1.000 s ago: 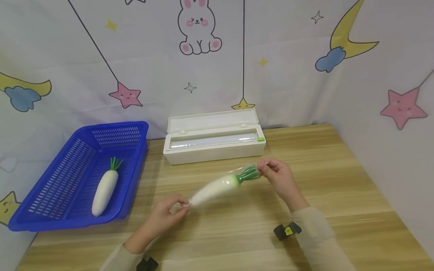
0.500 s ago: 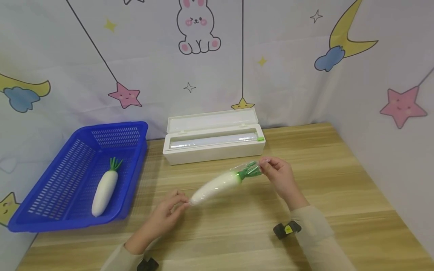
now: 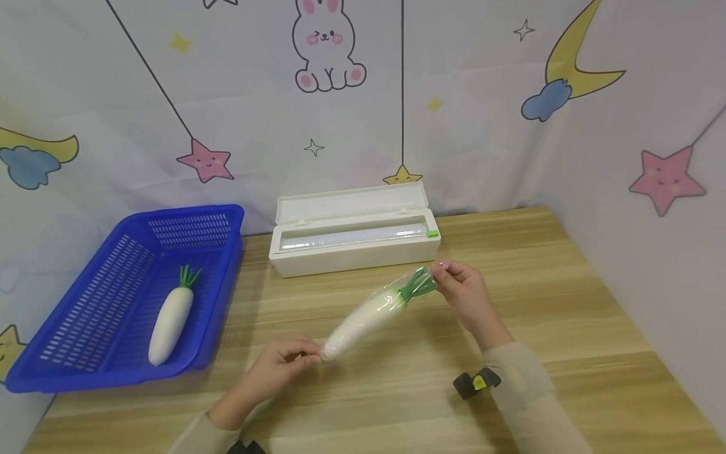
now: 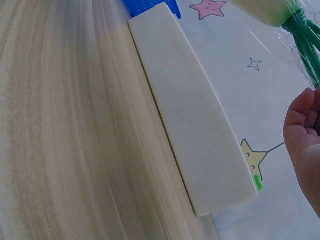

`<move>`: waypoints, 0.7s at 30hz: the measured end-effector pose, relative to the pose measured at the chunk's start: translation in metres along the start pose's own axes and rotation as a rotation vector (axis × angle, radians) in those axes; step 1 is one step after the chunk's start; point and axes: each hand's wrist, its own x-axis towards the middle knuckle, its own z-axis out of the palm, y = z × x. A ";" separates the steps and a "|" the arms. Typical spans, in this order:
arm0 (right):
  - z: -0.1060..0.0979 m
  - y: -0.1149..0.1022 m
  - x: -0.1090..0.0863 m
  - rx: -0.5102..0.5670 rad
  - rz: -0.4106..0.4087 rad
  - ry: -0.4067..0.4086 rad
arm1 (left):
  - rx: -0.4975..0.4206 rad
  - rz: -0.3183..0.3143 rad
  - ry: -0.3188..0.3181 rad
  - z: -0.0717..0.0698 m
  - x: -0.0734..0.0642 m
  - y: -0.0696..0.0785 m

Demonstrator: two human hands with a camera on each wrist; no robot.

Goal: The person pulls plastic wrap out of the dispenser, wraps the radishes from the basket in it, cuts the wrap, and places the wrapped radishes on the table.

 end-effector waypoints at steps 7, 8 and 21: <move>0.000 0.000 0.000 -0.012 0.007 0.020 | -0.059 -0.129 -0.050 0.006 0.002 0.002; 0.000 -0.001 0.000 -0.015 0.010 0.025 | -0.070 -0.145 -0.053 0.007 0.003 0.003; -0.026 -0.002 0.001 -0.061 0.051 -0.009 | -0.189 -0.227 -0.111 0.033 0.020 0.009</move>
